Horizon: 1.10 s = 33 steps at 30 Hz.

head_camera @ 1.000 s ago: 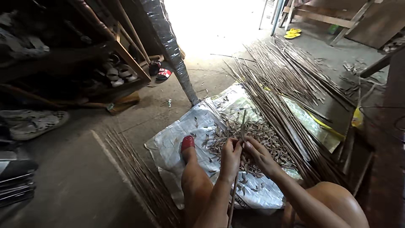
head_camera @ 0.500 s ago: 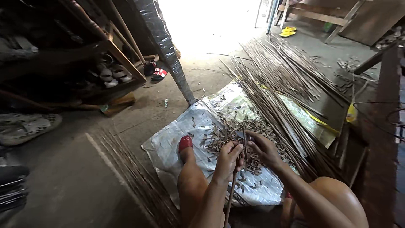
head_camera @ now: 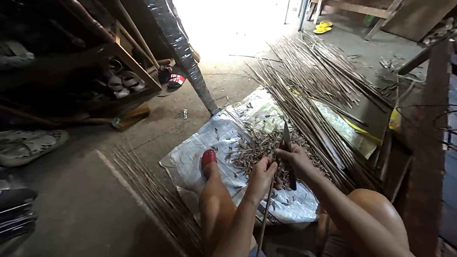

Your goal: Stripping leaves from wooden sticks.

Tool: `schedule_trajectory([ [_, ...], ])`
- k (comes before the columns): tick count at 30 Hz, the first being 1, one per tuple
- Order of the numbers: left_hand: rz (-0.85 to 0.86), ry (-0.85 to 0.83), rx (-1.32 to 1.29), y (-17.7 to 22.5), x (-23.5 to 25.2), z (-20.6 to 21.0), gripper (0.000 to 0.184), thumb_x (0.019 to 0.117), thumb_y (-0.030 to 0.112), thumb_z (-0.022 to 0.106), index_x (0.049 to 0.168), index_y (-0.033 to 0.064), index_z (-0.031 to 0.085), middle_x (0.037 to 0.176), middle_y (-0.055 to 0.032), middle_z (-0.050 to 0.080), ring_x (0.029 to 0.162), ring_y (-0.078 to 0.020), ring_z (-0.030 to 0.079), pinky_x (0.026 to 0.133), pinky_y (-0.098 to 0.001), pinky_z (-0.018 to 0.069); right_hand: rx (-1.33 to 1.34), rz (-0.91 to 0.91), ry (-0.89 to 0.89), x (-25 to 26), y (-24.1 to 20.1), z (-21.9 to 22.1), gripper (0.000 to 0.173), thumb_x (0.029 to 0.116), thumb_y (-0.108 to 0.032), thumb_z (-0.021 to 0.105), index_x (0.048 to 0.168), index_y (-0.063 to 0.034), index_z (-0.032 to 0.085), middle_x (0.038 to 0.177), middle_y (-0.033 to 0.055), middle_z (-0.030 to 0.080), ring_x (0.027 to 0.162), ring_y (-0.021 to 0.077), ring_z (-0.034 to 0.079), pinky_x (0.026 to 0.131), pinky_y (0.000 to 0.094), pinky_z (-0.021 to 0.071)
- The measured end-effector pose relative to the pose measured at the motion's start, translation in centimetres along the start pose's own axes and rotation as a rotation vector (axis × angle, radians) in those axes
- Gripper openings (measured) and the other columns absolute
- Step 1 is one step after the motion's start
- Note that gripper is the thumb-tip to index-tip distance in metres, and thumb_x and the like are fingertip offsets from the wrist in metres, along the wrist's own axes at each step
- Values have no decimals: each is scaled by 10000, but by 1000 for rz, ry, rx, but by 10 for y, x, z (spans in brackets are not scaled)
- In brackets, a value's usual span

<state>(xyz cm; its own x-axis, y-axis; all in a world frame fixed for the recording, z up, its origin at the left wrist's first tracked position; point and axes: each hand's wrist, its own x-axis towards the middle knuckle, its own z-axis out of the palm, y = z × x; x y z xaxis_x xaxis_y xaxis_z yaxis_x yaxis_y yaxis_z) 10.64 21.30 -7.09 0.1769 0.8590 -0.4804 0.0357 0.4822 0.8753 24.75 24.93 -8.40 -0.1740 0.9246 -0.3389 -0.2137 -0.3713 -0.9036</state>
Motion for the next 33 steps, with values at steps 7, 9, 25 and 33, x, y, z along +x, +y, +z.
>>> schedule_trajectory([
  [7,-45,-19,284,4,-4,-1,157,1073,112,513,1138,-17,574,775,-24,627,590,-84,649,608,-246,591,4,-28,139,9,-1,-9,138,1029,-64,566,895,-31,582,597,-45,498,442,8,404,422,164,351],
  [9,-21,30,227,3,-5,-2,135,1071,103,517,1109,-14,573,767,-29,636,593,-86,657,610,-246,594,-36,12,69,7,0,-9,114,1040,-119,569,959,-40,580,623,-49,499,448,8,412,426,164,367],
  [25,68,175,-41,3,0,-5,159,1081,89,482,1098,-51,556,717,-38,585,503,-92,592,499,-242,564,16,133,-220,6,5,-11,143,980,-16,588,852,-75,563,576,-47,523,432,1,426,426,154,370],
  [33,149,302,207,3,7,-2,176,1047,121,569,1147,-16,616,865,-63,641,540,-57,566,485,-215,494,0,35,-201,-9,17,10,352,1082,-358,240,1125,-99,474,706,-65,491,504,4,423,453,158,361],
])
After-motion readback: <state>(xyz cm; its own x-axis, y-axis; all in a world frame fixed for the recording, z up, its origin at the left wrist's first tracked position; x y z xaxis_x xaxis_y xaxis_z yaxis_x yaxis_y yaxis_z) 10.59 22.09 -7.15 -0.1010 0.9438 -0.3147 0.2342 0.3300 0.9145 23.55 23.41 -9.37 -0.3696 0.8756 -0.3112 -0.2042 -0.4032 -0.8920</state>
